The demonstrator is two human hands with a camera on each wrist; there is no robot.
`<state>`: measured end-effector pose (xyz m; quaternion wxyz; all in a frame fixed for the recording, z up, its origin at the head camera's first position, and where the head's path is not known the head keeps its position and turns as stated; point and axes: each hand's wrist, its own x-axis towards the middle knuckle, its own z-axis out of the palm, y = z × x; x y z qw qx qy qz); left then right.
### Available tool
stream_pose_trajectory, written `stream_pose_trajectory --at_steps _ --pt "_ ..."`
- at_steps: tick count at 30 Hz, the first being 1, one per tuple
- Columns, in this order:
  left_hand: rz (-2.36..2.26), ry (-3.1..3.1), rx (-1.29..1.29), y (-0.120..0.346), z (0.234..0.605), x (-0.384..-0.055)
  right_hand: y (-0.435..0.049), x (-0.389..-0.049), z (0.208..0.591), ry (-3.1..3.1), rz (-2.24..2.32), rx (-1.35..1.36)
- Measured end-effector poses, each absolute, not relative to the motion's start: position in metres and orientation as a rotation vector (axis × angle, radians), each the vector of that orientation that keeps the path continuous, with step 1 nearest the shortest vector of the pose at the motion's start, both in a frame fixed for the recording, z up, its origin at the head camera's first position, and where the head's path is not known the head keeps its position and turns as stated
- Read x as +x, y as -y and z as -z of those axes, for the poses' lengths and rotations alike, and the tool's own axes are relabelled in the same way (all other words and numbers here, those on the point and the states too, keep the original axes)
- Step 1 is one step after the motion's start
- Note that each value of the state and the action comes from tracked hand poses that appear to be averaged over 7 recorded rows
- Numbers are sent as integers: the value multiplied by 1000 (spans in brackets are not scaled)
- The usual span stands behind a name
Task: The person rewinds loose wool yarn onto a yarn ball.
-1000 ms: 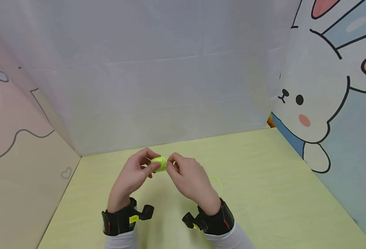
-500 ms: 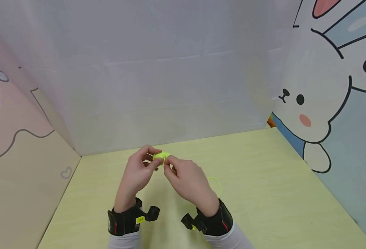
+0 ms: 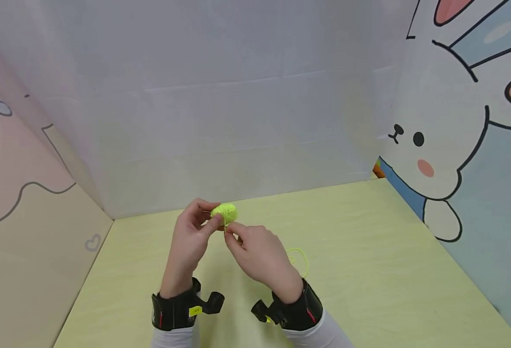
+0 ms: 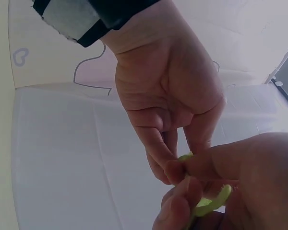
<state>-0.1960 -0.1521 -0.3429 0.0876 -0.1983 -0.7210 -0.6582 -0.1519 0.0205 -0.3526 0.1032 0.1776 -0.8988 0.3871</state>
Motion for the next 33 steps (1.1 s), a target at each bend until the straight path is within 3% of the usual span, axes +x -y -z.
stream_pose_trajectory --at_steps 9,24,33 --pt "2156 2052 -657 157 340 -192 -20 -151 353 2680 -1205 554" --pt "2054 2363 -1211 189 339 -198 -33 -155 353 2699 -1250 477" --pt "1665 2646 -1053 189 346 -202 -38 -153 348 2601 -1319 380"
